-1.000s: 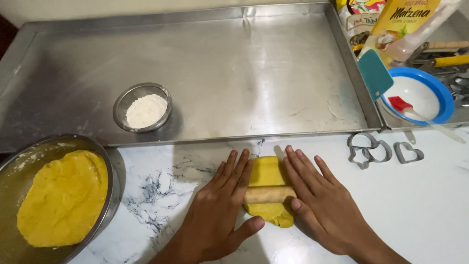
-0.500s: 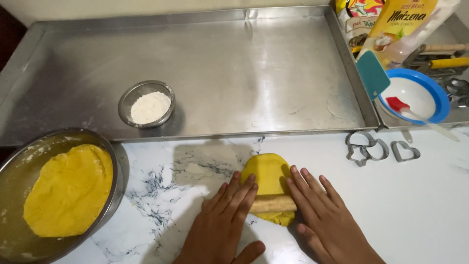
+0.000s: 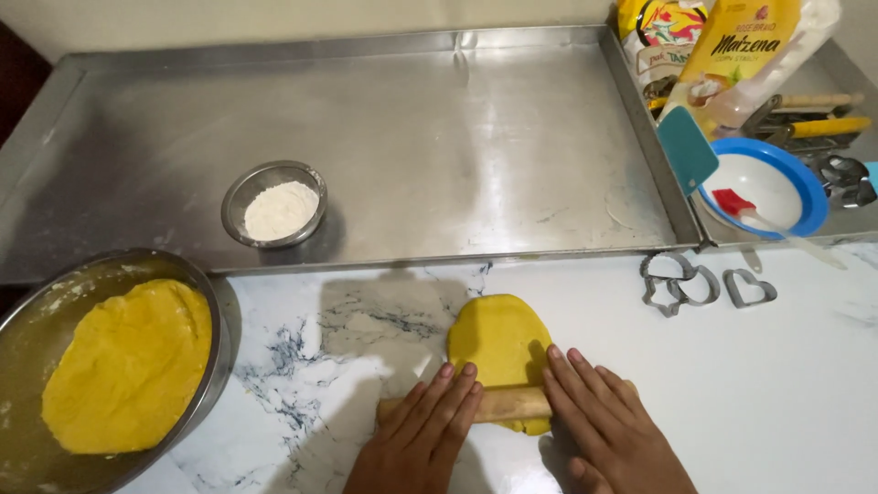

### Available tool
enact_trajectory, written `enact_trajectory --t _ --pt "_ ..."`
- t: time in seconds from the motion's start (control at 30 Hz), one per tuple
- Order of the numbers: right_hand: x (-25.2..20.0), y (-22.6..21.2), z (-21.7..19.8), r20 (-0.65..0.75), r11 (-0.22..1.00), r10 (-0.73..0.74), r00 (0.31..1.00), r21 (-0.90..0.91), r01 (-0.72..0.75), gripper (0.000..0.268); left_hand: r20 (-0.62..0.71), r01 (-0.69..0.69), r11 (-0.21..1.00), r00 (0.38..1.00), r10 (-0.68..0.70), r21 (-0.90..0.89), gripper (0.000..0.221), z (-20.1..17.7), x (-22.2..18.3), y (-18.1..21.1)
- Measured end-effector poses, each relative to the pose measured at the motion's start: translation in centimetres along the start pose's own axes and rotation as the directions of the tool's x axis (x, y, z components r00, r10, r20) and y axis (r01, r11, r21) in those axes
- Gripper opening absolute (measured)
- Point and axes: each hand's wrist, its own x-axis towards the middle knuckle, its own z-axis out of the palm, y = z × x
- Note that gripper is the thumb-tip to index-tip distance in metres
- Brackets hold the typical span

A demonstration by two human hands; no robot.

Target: Rolling out yellow dough with a rolling pin and using a heart-shaped cookie cutter.

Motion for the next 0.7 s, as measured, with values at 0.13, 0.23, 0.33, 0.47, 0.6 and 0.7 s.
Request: enact_trajectory --t 0.13,0.23,0.33,0.47,0.6,0.7 --pt "3.1 0.0 -3.8 0.044 0.999 -0.048 0.998 0.022 0.047 0.079 0.037 -0.013 0.997 0.999 0.01 0.071 0.051 -0.2 1.2 -1.4" --pt "6.4 0.3 -6.0 0.137 0.996 -0.054 0.989 0.08 0.043 0.078 0.097 -0.003 1.0 0.995 0.002 0.013 0.082 -2.6 4.8 -2.8" --pt "9.7 2.0 -5.3 0.106 0.996 -0.028 0.994 0.091 0.018 0.078 0.085 0.002 0.999 0.996 -0.007 0.055 0.119 -1.8 8.6 -5.6" --pt "13.7 3.8 -5.4 0.014 1.0 0.013 1.0 -0.01 -0.013 0.079 -0.002 0.052 0.995 0.999 -0.052 0.087 0.129 -2.3 12.7 -7.4" --pt "15.9 4.9 -5.4 0.019 1.0 0.008 1.0 0.02 -0.008 0.081 -0.038 0.116 0.993 0.993 -0.116 0.003 0.124 -2.4 14.7 -8.5" --pt "16.5 5.6 -4.8 0.051 0.999 0.009 0.999 0.049 -0.011 0.081 -0.04 0.105 0.994 0.994 -0.105 0.006 0.12 -2.3 15.4 -8.9"
